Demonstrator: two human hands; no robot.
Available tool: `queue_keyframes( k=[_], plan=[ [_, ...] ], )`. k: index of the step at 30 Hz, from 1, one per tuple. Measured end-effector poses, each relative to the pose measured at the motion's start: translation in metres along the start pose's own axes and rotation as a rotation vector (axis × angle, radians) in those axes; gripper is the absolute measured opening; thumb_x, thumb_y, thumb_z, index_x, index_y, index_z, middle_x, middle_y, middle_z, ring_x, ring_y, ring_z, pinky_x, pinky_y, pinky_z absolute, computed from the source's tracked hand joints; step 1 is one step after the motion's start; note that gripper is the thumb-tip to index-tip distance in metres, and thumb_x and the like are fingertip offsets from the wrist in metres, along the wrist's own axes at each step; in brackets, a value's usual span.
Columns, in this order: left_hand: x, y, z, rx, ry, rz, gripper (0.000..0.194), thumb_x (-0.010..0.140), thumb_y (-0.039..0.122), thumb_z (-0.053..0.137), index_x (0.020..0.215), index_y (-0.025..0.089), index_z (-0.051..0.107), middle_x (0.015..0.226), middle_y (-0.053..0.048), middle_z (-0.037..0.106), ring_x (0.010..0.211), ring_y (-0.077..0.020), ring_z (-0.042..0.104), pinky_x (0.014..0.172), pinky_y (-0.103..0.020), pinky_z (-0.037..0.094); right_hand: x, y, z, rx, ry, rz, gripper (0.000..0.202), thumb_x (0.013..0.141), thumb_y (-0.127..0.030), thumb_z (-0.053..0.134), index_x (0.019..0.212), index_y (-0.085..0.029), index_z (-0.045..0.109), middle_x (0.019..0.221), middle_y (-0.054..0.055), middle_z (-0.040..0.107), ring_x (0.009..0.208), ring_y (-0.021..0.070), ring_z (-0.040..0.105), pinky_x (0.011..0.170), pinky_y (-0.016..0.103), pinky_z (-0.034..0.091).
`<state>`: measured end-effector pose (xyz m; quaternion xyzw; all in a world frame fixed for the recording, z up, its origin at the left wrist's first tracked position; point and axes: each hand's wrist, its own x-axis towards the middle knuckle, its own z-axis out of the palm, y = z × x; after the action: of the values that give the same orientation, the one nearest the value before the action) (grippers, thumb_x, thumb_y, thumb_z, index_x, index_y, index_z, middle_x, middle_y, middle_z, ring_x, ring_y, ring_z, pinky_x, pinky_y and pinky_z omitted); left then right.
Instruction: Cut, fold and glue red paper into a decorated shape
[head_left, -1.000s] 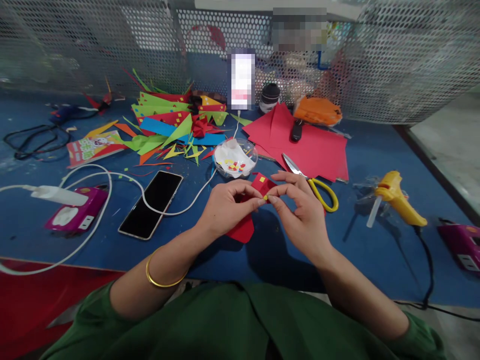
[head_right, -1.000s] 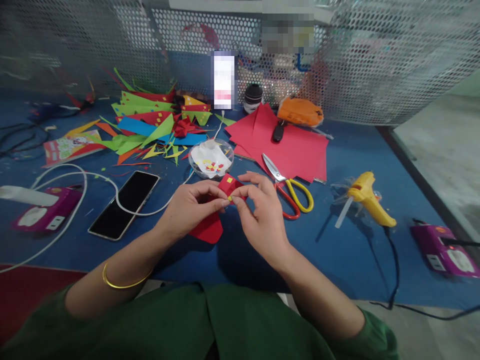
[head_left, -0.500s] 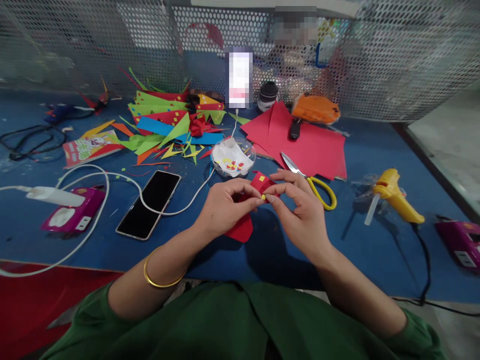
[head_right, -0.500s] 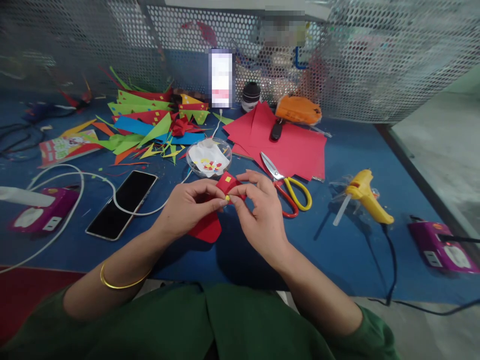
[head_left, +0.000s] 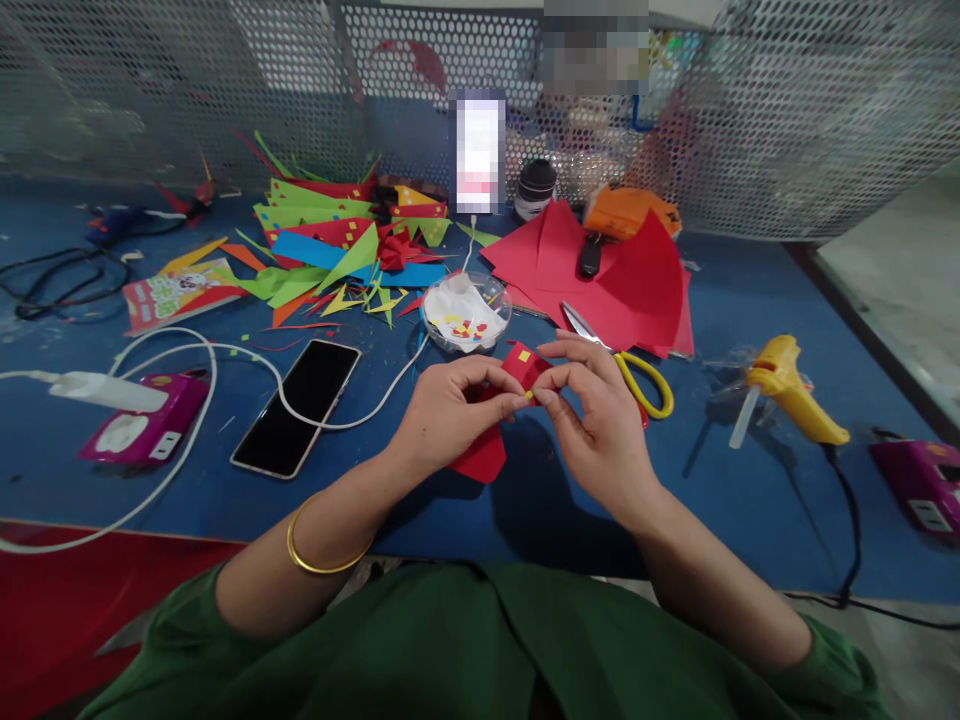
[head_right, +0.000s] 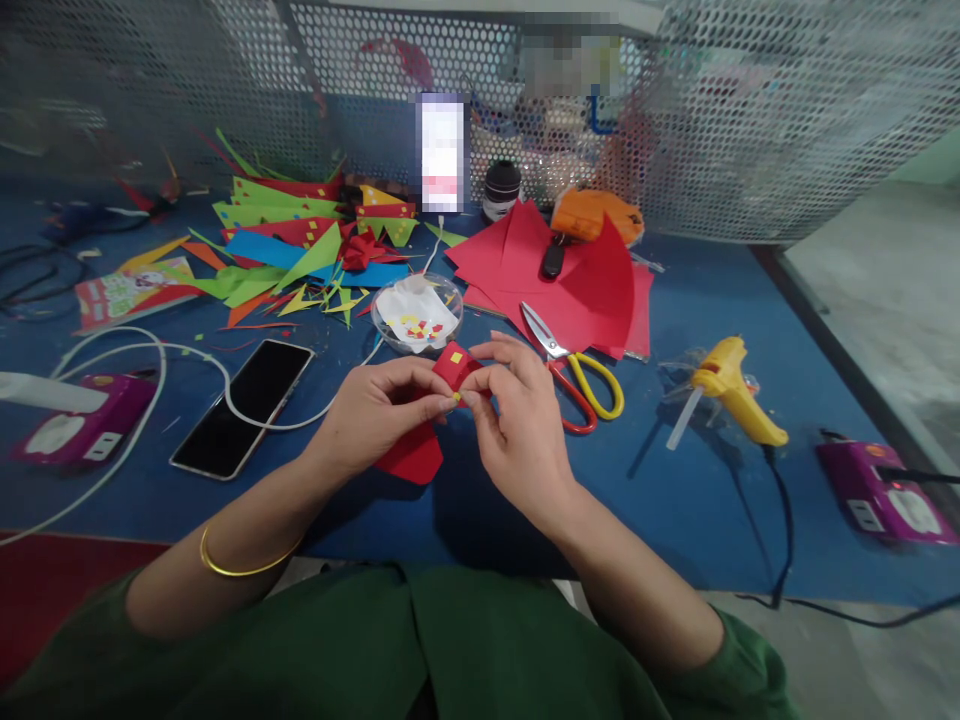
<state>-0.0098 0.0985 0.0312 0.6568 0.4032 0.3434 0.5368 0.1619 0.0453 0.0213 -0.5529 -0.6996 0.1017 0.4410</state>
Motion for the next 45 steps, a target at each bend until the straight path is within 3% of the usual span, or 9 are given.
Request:
queue_keyframes(
  k=[3,8,13,16,26,36,45],
  plan=[
    [0.0001,-0.0003,0.0015,-0.065,0.008,-0.069,0.017,0.076,0.028,0.077,0.078,0.017,0.065,0.067,0.002,0.067,0.060,-0.0114,0.067,0.060,-0.022,0.054,0.0014,0.0025,-0.0009,0.002,0.050,0.022,0.010,0.094,-0.019,0.054,0.087,-0.024,0.060,0.115,0.010,0.065,0.124,0.0255,0.057,0.102,0.048,0.047],
    [0.0009,-0.0027,0.0059,-0.162,0.069,-0.123,0.028,0.076,0.022,0.075,0.090,0.019,0.051,0.068,0.005,0.066,0.055,-0.0112,0.067,0.056,-0.022,0.055,0.0033,0.0050,-0.0006,-0.032,0.067,0.002,0.010,0.094,-0.019,0.053,0.088,-0.023,0.060,0.114,0.010,0.064,0.121,0.0255,0.057,0.100,0.048,0.047],
    [0.0011,-0.0026,0.0078,-0.192,0.024,-0.153,0.033,0.078,0.023,0.073,0.106,0.016,0.060,0.083,-0.001,0.074,0.056,-0.0102,0.068,0.056,-0.021,0.056,0.0031,0.0043,0.0008,-0.105,0.046,-0.025,0.008,0.094,-0.022,0.054,0.089,-0.024,0.059,0.115,0.010,0.065,0.122,0.0276,0.057,0.099,0.050,0.046],
    [0.0013,-0.0020,0.0081,-0.198,-0.005,-0.145,0.022,0.078,0.024,0.072,0.098,0.014,0.068,0.088,-0.003,0.074,0.056,-0.0087,0.066,0.057,-0.021,0.057,0.0032,0.0043,0.0011,-0.150,0.044,-0.048,0.008,0.094,-0.021,0.054,0.088,-0.024,0.058,0.115,0.010,0.065,0.122,0.0285,0.057,0.099,0.050,0.046],
    [0.0007,-0.0009,0.0082,-0.187,-0.019,-0.165,0.011,0.079,0.024,0.071,0.085,0.015,0.071,0.072,0.001,0.070,0.052,-0.0073,0.061,0.053,-0.019,0.051,0.0031,0.0048,0.0026,-0.227,0.058,-0.085,0.007,0.094,-0.022,0.054,0.090,-0.024,0.058,0.114,0.010,0.065,0.120,0.0284,0.057,0.099,0.049,0.044],
    [0.0004,-0.0017,0.0087,-0.227,-0.028,-0.202,0.017,0.076,0.030,0.075,0.081,0.015,0.070,0.068,0.001,0.067,0.049,-0.0079,0.059,0.050,-0.020,0.050,0.0024,0.0033,0.0046,-0.201,0.069,-0.058,0.008,0.094,-0.022,0.053,0.090,-0.024,0.059,0.110,0.009,0.065,0.116,0.0280,0.058,0.097,0.049,0.045],
    [0.0022,-0.0034,0.0099,-0.221,-0.026,-0.174,0.012,0.078,0.026,0.073,0.075,0.015,0.068,0.066,0.003,0.065,0.048,-0.0060,0.059,0.048,-0.017,0.048,0.0013,0.0013,0.0051,-0.191,0.082,-0.068,0.006,0.092,-0.019,0.057,0.088,-0.024,0.059,0.107,0.009,0.066,0.114,0.0274,0.060,0.096,0.049,0.047]
  ],
)
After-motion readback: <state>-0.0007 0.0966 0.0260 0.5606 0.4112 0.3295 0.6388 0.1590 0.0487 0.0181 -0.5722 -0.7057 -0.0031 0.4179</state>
